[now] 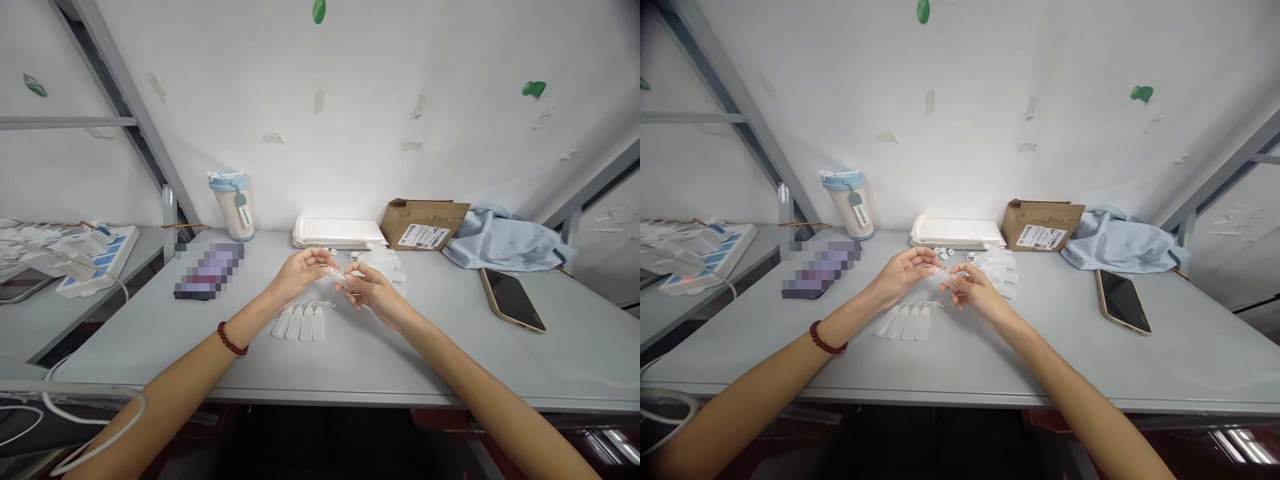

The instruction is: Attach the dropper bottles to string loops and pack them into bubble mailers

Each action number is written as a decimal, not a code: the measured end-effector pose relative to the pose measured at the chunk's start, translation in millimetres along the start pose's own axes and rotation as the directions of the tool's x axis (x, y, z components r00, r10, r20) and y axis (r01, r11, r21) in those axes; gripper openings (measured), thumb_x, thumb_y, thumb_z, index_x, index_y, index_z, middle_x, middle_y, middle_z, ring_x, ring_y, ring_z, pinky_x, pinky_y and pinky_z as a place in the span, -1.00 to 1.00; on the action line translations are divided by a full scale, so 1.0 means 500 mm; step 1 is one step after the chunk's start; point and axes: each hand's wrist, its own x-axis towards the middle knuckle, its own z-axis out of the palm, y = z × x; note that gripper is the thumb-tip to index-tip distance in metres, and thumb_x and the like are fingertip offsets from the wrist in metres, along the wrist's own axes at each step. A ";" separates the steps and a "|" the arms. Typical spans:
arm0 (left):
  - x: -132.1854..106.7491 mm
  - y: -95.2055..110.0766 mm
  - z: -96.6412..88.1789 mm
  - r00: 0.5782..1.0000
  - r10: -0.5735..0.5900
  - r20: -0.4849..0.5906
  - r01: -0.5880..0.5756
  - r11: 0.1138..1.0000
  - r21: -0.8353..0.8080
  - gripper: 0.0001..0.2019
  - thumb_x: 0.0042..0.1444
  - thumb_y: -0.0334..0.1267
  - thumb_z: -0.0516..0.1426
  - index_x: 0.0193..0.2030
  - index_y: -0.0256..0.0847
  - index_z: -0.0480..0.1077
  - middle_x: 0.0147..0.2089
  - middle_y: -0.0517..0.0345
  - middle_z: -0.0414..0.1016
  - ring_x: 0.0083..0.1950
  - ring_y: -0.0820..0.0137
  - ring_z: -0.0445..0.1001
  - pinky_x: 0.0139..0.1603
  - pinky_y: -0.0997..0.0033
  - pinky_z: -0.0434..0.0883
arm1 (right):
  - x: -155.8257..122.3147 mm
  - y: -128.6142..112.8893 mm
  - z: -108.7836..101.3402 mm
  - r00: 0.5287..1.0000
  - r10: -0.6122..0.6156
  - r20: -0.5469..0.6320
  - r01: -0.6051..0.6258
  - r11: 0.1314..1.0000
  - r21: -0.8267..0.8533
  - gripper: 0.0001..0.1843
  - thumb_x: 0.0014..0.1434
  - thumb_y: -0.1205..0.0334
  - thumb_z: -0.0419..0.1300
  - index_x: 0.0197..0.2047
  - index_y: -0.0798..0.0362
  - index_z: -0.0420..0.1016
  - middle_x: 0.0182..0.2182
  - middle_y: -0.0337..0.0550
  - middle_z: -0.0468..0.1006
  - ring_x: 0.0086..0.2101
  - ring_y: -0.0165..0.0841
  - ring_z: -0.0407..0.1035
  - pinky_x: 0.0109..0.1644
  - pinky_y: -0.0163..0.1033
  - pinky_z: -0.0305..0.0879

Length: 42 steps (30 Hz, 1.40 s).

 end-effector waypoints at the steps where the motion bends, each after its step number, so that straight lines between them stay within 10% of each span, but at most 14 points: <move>1: -0.001 0.000 0.001 1.000 -0.007 -0.003 0.007 1.000 0.008 -0.70 -0.03 -0.32 0.26 -0.12 -0.26 0.38 -0.16 0.02 0.51 -0.05 0.32 0.41 0.08 0.23 0.24 | 0.001 0.002 -0.001 1.000 0.003 0.000 -0.003 1.000 -0.001 -0.75 0.09 0.06 0.17 -0.30 0.00 0.20 -0.36 -0.20 0.50 -0.54 -0.51 0.18 -0.49 -0.34 0.08; 13: -0.007 0.027 0.017 0.997 -0.071 -0.033 0.077 0.973 0.218 -0.72 -0.03 -0.08 0.23 -0.42 -0.31 0.45 -0.45 0.16 0.44 -0.40 0.45 0.41 -0.29 0.40 0.40 | 0.001 0.003 -0.002 0.994 -0.110 0.006 0.109 0.978 -0.179 -0.72 0.11 0.00 0.14 -0.26 -0.01 0.18 -0.42 -0.26 0.48 -0.59 -0.53 0.13 -0.52 -0.34 0.06; 31: -0.008 0.018 0.012 1.000 -0.007 0.017 0.003 0.979 0.204 -0.78 -0.09 -0.21 0.28 -0.28 -0.25 0.54 -0.26 0.10 0.55 -0.17 0.32 0.46 -0.06 0.33 0.36 | 0.002 0.002 -0.006 0.993 -0.103 -0.060 0.089 0.975 -0.202 -0.68 0.11 -0.08 0.11 -0.29 0.00 0.20 -0.56 -0.33 0.39 -0.62 -0.53 0.09 -0.53 -0.34 0.00; 42: -0.007 0.018 0.008 0.994 -0.109 0.002 0.100 0.923 0.370 -0.59 0.05 0.04 0.13 -0.57 -0.31 0.41 -0.57 0.15 0.40 -0.53 0.48 0.36 -0.46 0.49 0.31 | 0.001 0.000 -0.006 0.991 -0.127 -0.038 0.115 0.968 -0.221 -0.68 0.12 -0.07 0.12 -0.28 -0.01 0.21 -0.56 -0.33 0.40 -0.61 -0.52 0.10 -0.53 -0.34 0.01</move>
